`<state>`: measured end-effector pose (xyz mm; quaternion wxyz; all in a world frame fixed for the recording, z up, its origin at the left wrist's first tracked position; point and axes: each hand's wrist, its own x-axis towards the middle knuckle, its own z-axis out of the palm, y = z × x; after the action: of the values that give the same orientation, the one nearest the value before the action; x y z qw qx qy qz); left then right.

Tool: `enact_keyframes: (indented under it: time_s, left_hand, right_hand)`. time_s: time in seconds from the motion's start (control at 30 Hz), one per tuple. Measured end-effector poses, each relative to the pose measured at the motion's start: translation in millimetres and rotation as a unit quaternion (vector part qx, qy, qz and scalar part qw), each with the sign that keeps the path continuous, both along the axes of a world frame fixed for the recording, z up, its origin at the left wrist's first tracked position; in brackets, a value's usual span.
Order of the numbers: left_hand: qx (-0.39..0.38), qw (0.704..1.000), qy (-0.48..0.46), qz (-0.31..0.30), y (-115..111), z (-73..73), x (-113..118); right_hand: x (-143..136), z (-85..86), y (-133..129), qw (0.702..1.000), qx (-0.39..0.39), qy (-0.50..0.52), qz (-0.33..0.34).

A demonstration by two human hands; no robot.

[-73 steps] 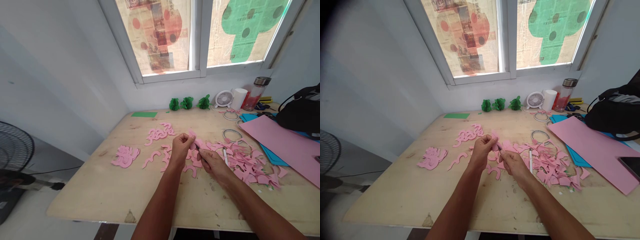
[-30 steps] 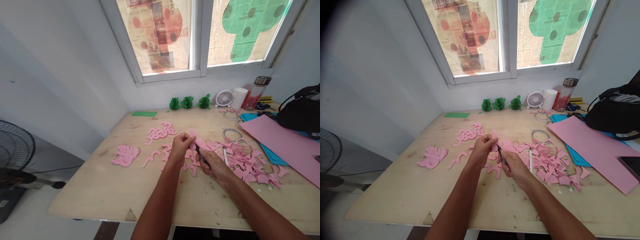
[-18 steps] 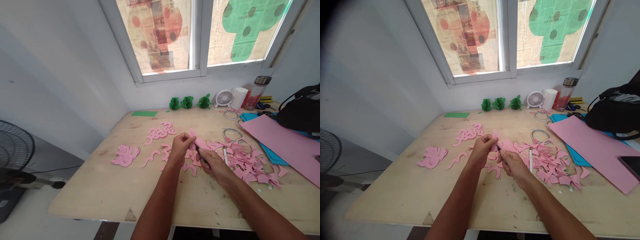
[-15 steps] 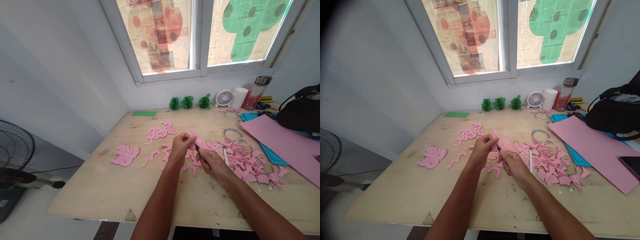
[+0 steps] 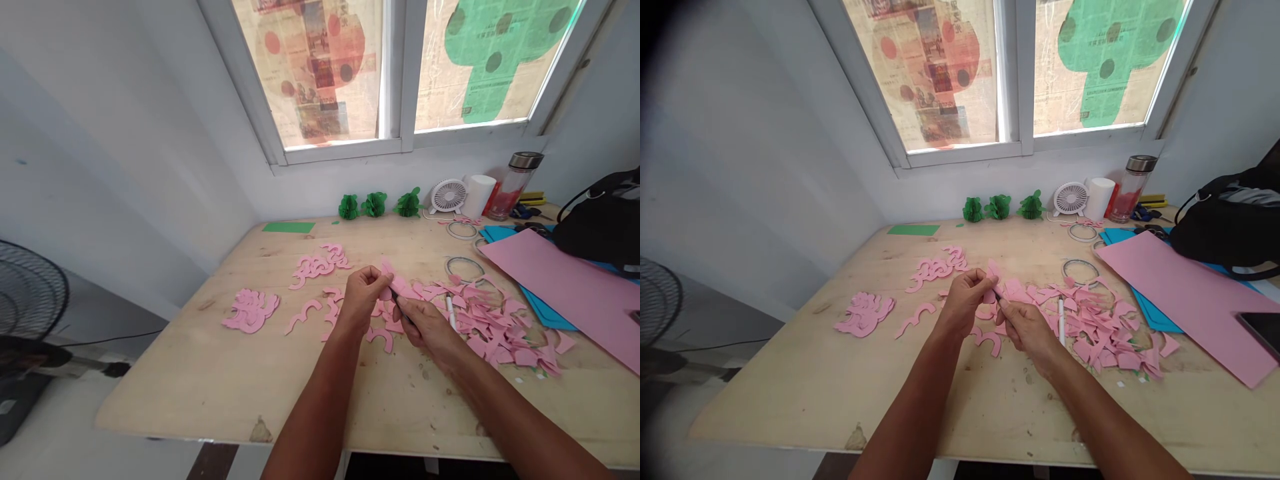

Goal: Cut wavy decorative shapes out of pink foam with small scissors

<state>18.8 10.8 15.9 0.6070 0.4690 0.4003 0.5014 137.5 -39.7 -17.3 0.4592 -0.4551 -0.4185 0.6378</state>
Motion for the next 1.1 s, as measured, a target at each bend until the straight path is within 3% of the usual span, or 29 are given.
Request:
enact_keyframes:
  time_s: [0.67,0.93,1.1]
  left_hand:
    - [-0.011,1.0,-0.004,-0.002,-0.9,3.2,0.0]
    - [-0.003,1.0,-0.007,-0.022,-2.5,1.7,0.2]
    - [0.0,0.998,-0.051,0.026,4.2,-5.7,-0.4]
  right_hand:
    - [1.8,1.7,1.7,0.999,0.009,-0.035,0.008]
    - [0.9,-1.4,1.8,0.995,0.028,-0.097,-0.021]
    - [-0.9,-1.0,1.8,0.996,0.023,-0.077,-0.032]
